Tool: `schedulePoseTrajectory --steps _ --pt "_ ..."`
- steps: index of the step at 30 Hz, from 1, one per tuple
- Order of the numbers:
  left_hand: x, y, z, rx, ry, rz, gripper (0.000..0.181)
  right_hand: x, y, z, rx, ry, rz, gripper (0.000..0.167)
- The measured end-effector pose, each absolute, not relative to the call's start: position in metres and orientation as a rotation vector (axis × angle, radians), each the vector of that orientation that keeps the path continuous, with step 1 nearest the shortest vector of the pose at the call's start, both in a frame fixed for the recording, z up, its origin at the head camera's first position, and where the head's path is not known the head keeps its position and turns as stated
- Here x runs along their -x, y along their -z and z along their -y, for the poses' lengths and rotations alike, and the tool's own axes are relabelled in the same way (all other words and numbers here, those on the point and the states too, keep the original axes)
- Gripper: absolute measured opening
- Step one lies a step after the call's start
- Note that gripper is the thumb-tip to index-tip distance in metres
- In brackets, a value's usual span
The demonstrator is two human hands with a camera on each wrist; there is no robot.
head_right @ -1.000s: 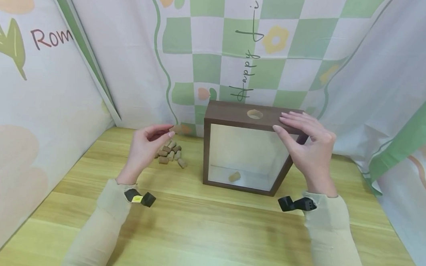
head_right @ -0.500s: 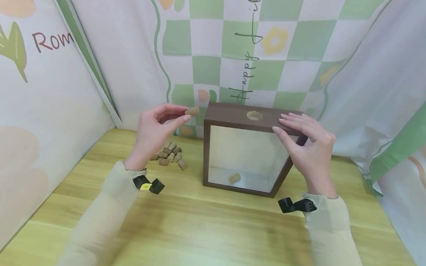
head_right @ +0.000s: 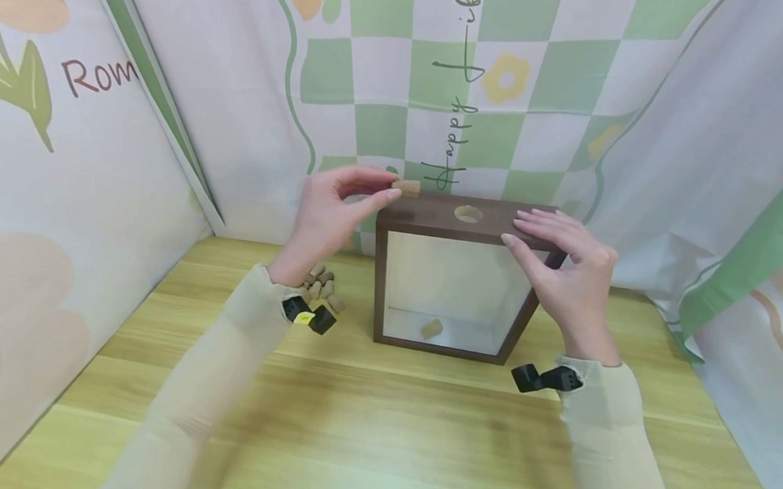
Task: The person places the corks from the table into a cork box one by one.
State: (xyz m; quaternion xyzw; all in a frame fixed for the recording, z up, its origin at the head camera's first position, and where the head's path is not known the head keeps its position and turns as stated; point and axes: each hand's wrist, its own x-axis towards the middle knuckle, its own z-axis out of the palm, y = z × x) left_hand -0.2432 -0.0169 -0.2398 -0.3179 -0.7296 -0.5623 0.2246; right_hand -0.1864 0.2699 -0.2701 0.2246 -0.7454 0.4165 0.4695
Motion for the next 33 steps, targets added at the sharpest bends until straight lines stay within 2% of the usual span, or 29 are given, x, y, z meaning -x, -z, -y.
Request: schedulePoseTrajectory --steps 18,33 --pt "0.256 0.209 -0.034 0.981 1.341 2.295 0.026 0.188 0.272 -0.274 -0.530 -1.015 1.859 0.019" --pt "0.263 0.211 -0.049 1.061 1.229 2.400 0.026 0.186 0.270 -0.271 -0.545 -1.021 1.850 0.020"
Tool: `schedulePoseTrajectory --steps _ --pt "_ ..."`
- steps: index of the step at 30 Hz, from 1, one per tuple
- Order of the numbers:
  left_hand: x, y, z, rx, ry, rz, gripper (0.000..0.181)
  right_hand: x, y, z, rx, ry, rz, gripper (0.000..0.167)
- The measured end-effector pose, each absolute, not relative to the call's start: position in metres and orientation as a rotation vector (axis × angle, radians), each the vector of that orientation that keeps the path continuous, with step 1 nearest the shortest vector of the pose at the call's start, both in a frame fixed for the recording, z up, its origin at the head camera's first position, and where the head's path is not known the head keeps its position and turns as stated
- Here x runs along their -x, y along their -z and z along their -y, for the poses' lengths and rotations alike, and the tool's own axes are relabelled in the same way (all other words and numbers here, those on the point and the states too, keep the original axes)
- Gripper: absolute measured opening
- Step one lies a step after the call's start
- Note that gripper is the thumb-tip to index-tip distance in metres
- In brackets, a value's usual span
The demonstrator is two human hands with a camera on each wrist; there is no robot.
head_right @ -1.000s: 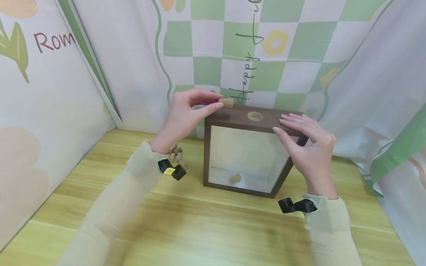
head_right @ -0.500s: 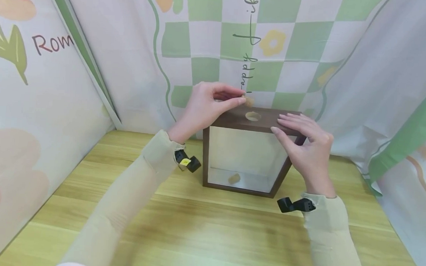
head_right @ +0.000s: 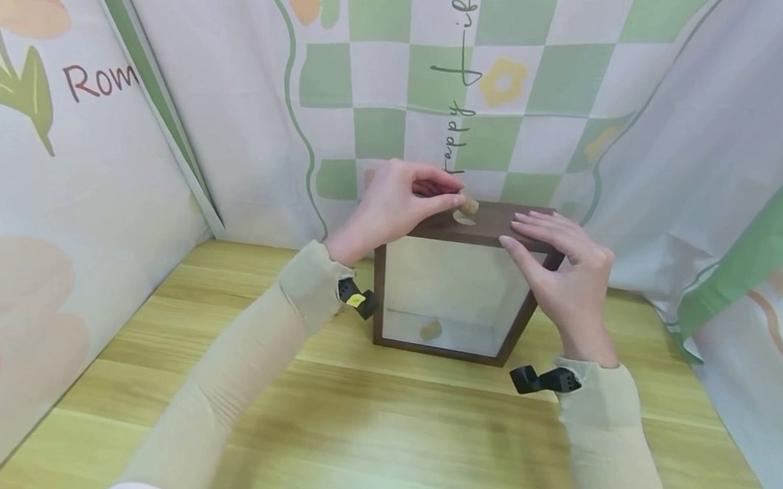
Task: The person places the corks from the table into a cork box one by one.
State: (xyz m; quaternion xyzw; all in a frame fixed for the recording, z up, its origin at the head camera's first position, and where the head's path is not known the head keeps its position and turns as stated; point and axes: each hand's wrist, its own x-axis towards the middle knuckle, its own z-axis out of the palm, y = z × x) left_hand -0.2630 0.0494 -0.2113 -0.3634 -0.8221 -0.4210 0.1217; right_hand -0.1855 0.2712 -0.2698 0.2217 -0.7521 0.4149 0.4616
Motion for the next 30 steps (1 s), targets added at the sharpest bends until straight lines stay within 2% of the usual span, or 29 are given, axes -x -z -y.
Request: schedulePoseTrajectory --steps 15,30 --pt "0.261 0.218 -0.042 0.972 1.340 2.317 0.046 0.186 0.270 -0.271 -0.558 -1.032 1.834 0.019" --pt "0.262 0.223 0.006 0.730 1.686 2.050 0.044 0.187 0.270 -0.270 -0.545 -1.035 1.832 0.017"
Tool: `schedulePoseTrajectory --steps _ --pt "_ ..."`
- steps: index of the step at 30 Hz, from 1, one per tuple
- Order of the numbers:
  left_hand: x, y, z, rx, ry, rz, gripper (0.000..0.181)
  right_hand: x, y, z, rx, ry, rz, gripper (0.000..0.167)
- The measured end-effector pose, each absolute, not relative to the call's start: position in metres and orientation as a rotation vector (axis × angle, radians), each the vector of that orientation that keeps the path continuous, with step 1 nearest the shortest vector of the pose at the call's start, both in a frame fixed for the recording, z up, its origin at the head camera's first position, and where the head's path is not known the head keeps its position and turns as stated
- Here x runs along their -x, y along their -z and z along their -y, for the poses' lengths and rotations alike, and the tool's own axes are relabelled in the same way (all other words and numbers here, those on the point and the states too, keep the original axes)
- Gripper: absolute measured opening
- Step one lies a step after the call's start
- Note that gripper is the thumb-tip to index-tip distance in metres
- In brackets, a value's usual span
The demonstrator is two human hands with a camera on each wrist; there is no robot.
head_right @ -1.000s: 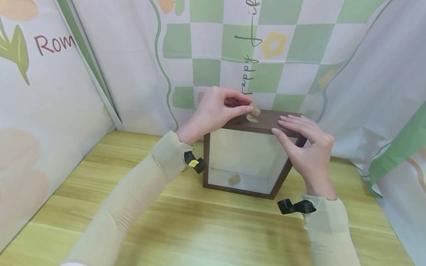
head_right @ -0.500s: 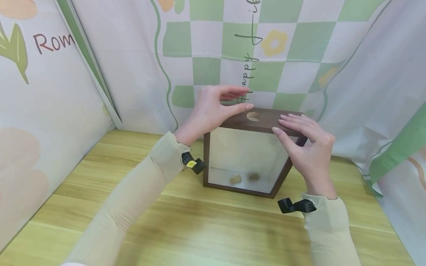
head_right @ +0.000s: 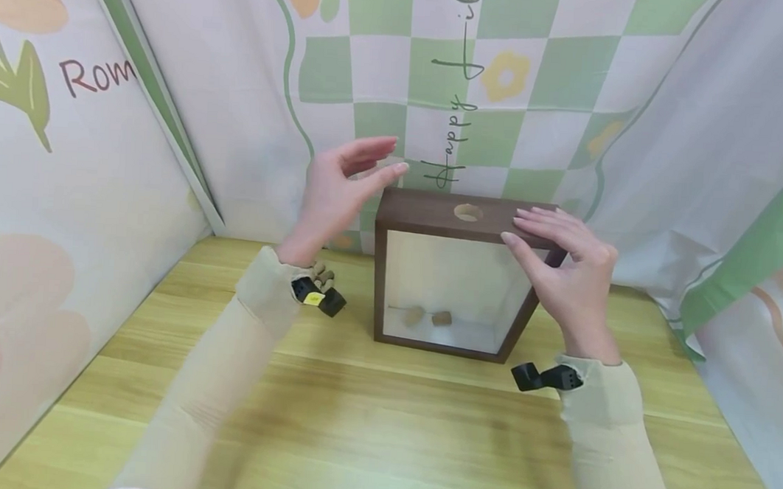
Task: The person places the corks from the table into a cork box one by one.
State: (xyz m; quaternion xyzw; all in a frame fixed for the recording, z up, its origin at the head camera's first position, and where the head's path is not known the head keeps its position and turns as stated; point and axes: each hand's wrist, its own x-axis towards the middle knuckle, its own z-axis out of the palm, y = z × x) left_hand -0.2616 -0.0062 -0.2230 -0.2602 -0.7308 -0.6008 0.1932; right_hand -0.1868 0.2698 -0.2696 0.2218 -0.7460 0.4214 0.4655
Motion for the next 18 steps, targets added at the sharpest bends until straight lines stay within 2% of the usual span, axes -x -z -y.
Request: schedulePoseTrajectory --steps 10,18 --pt "0.270 0.242 0.063 0.584 1.666 1.956 0.040 0.187 0.269 -0.268 -0.547 -1.061 1.829 0.018" --pt "0.279 0.283 0.109 0.362 1.709 2.017 0.041 0.187 0.270 -0.268 -0.562 -1.067 1.818 0.017"
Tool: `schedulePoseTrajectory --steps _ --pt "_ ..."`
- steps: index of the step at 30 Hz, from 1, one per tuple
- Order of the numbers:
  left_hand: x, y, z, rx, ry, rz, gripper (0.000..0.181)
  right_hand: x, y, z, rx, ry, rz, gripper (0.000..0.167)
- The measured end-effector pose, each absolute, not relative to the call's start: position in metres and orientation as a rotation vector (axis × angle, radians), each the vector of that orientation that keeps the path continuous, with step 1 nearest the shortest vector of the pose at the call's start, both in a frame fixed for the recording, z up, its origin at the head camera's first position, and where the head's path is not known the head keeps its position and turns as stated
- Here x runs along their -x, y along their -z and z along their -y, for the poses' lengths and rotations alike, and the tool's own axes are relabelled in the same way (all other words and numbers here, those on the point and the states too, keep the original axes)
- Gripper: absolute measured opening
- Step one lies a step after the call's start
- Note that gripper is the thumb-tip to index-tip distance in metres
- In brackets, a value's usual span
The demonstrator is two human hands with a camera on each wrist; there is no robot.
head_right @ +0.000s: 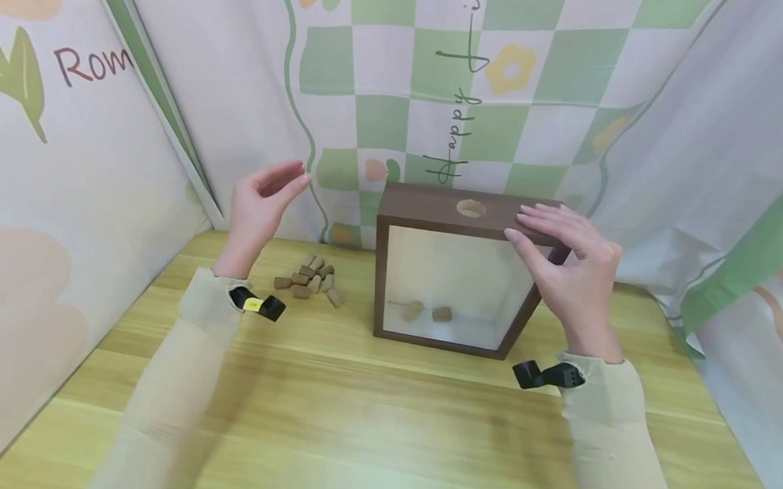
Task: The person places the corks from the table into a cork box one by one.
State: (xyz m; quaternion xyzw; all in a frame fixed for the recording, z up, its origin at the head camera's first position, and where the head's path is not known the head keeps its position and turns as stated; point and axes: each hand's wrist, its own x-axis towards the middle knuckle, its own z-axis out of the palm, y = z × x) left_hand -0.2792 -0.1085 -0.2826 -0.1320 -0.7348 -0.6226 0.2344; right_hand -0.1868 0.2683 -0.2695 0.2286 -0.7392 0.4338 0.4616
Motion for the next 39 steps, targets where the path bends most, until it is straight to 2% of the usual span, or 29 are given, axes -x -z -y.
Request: schedulePoseTrajectory --steps 11,19,30,39 --pt "0.279 0.363 0.152 0.184 1.649 2.213 0.044 0.188 0.270 -0.268 -0.566 -1.063 1.802 0.018" --pt "0.278 0.403 0.176 0.033 1.592 2.303 0.041 0.188 0.269 -0.267 -0.564 -1.061 1.811 0.019" --pt "0.279 0.432 0.197 -0.018 1.577 2.402 0.045 0.189 0.270 -0.267 -0.560 -1.065 1.807 0.018" --pt "0.280 0.447 0.195 -0.041 1.652 2.499 0.051 0.187 0.271 -0.267 -0.543 -1.076 1.804 0.019"
